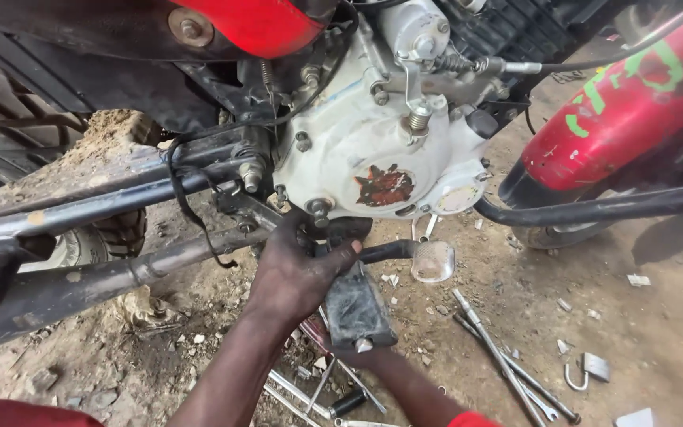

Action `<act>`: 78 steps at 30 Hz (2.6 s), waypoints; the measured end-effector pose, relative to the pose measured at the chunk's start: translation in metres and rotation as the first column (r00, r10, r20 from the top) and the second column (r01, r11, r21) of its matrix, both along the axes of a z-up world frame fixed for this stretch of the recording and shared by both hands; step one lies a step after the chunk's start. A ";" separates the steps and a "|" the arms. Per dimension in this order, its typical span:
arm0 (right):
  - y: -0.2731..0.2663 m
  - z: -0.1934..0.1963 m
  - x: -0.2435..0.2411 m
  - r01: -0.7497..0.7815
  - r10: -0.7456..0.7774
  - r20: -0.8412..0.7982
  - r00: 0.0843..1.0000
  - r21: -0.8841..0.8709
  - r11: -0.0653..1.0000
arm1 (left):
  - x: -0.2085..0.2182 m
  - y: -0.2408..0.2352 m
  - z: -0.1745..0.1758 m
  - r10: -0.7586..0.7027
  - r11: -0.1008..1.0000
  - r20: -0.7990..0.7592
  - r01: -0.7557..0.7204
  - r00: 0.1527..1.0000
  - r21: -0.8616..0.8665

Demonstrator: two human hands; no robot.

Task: The person uses a wrench to loosen and remove bolts from the engine casing of a red motorcycle. They then use their hands to unscrew the remaining bolts and detach the engine cover, placing the removed parts aside.

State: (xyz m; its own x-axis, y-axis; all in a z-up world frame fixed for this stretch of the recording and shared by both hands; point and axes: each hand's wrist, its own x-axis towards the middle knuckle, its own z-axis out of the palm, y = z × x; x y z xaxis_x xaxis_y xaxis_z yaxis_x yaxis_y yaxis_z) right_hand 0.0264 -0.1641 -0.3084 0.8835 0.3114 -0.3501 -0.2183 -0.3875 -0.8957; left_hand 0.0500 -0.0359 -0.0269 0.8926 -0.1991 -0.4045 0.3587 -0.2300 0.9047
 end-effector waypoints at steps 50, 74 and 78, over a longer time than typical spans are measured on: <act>-0.054 0.155 -0.047 0.801 -0.908 -0.386 0.160 0.588 -0.109 | -0.011 0.005 -0.014 -0.058 0.992 0.238 0.029 0.969 0.126; -0.040 0.138 -0.037 0.652 -0.976 -0.193 -0.101 0.728 -0.212 | -0.016 0.012 -0.021 -0.053 0.989 0.236 0.018 0.970 0.150; -0.025 0.145 -0.040 0.630 -0.963 -0.208 -0.170 0.728 -0.269 | -0.017 0.014 -0.015 -0.026 0.988 0.227 -0.009 0.974 0.151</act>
